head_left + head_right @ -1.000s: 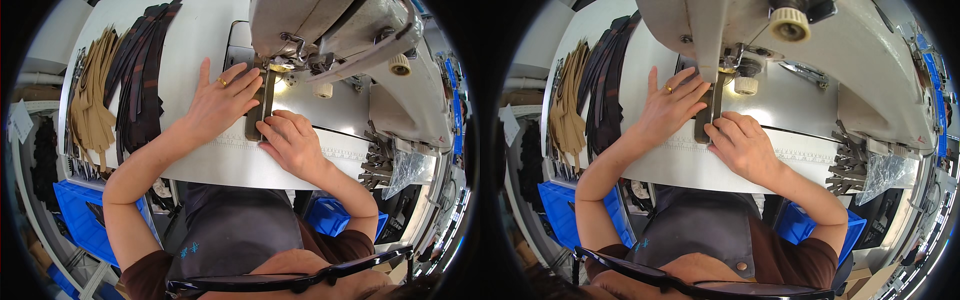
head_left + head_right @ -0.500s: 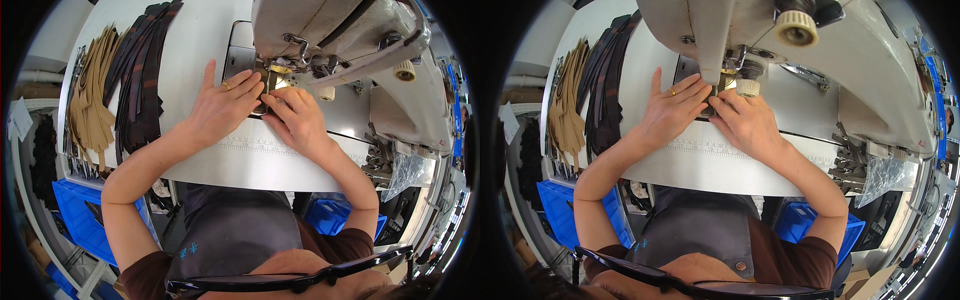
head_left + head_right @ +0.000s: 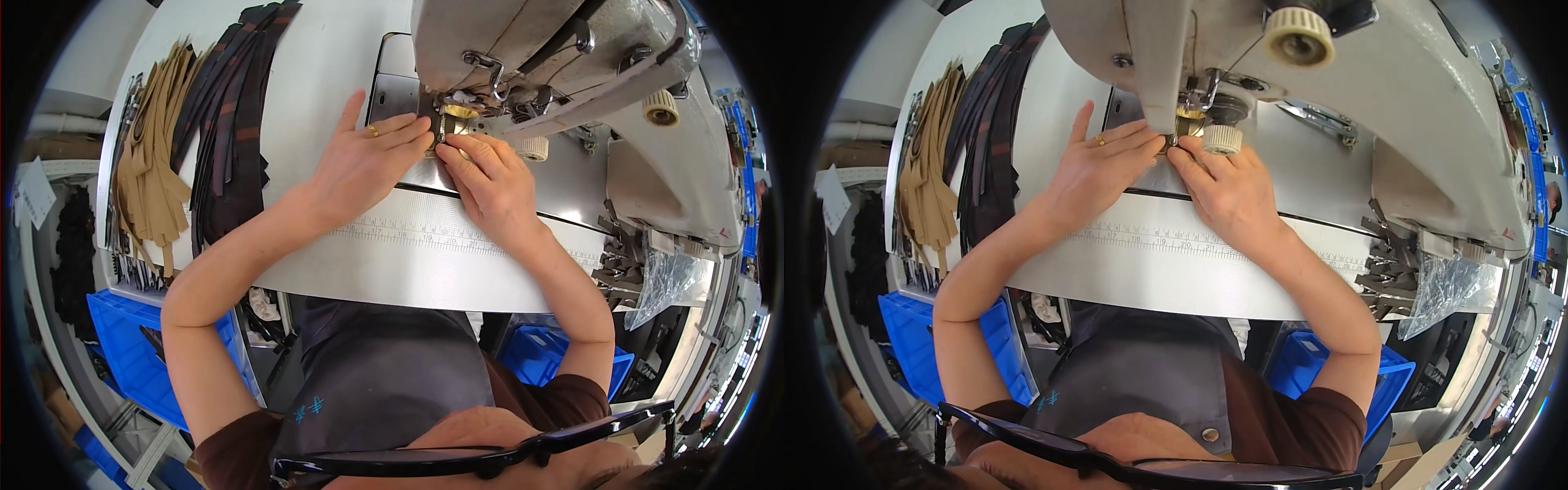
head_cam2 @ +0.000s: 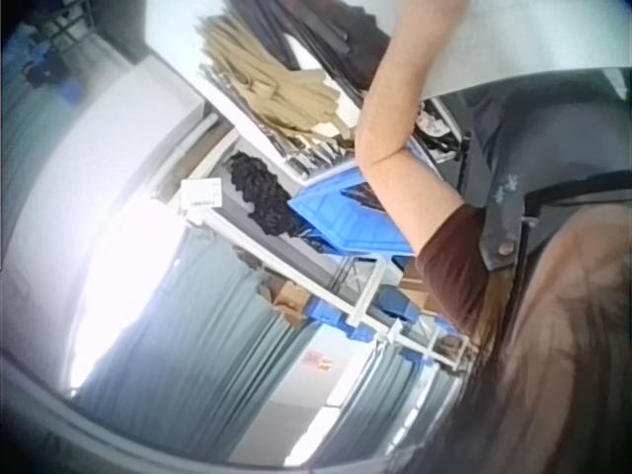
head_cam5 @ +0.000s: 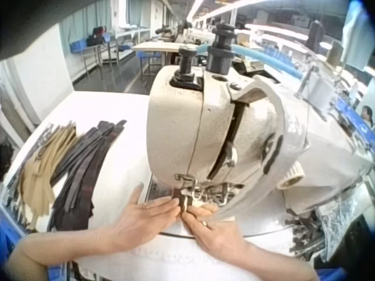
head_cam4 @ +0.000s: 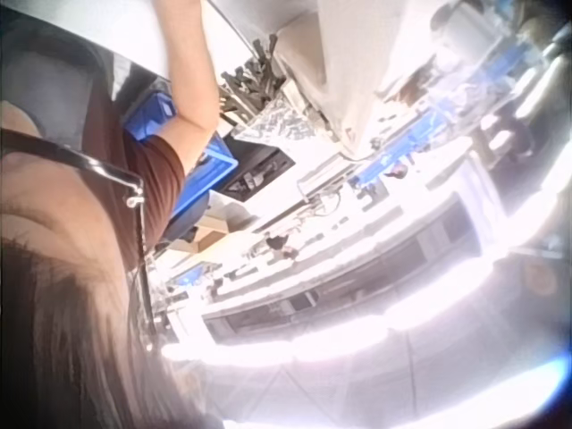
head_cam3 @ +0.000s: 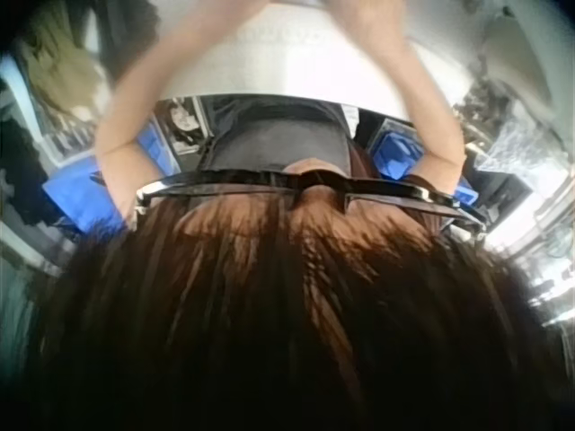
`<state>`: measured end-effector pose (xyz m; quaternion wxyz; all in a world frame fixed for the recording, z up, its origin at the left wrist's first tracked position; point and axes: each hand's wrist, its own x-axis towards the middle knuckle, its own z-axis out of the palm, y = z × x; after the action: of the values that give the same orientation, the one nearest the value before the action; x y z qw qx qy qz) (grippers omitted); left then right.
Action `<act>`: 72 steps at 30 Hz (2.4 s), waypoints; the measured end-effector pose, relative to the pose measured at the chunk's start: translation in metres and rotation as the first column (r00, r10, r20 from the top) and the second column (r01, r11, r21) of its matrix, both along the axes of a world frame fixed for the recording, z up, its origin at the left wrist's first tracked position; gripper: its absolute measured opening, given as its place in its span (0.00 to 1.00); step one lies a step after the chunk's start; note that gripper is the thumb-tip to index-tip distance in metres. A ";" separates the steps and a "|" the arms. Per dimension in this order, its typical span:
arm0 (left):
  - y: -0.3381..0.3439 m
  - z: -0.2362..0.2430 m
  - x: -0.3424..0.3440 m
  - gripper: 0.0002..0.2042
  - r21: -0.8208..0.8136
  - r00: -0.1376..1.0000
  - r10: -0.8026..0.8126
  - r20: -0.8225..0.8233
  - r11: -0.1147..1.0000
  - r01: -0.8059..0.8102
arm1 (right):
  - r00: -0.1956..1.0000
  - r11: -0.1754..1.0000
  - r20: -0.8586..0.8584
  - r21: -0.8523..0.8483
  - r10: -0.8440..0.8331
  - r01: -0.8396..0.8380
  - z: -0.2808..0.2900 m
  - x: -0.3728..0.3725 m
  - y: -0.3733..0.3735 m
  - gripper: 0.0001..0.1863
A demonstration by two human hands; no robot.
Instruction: The person sews fabric strips onto zippers using a sewing machine, places finished pieces into a plastic bin, and retrieves more fabric strips from a container to sew onto zippers.
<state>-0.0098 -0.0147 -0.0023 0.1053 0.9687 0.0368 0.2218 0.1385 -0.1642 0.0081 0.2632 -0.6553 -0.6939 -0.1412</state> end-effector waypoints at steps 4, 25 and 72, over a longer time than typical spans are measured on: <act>0.000 -0.002 -0.002 0.12 -0.101 0.994 -0.023 0.103 0.994 0.033 | 1.000 1.000 -0.028 0.026 -0.001 0.002 -0.001 0.001 0.000 0.15; 0.014 0.003 0.011 0.12 -0.091 0.993 -0.081 0.084 0.992 0.089 | 0.998 0.999 -0.059 0.035 0.010 -0.008 0.005 0.004 0.008 0.12; 0.015 0.005 0.014 0.09 0.058 0.992 0.035 0.119 0.997 -0.042 | 0.990 0.991 0.092 -0.070 -0.104 0.110 0.003 0.014 0.012 0.17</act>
<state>0.0047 0.0008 0.0028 0.0735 0.9558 0.0426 0.2816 0.1521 -0.1522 0.0116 0.1996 -0.6941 -0.6734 -0.1579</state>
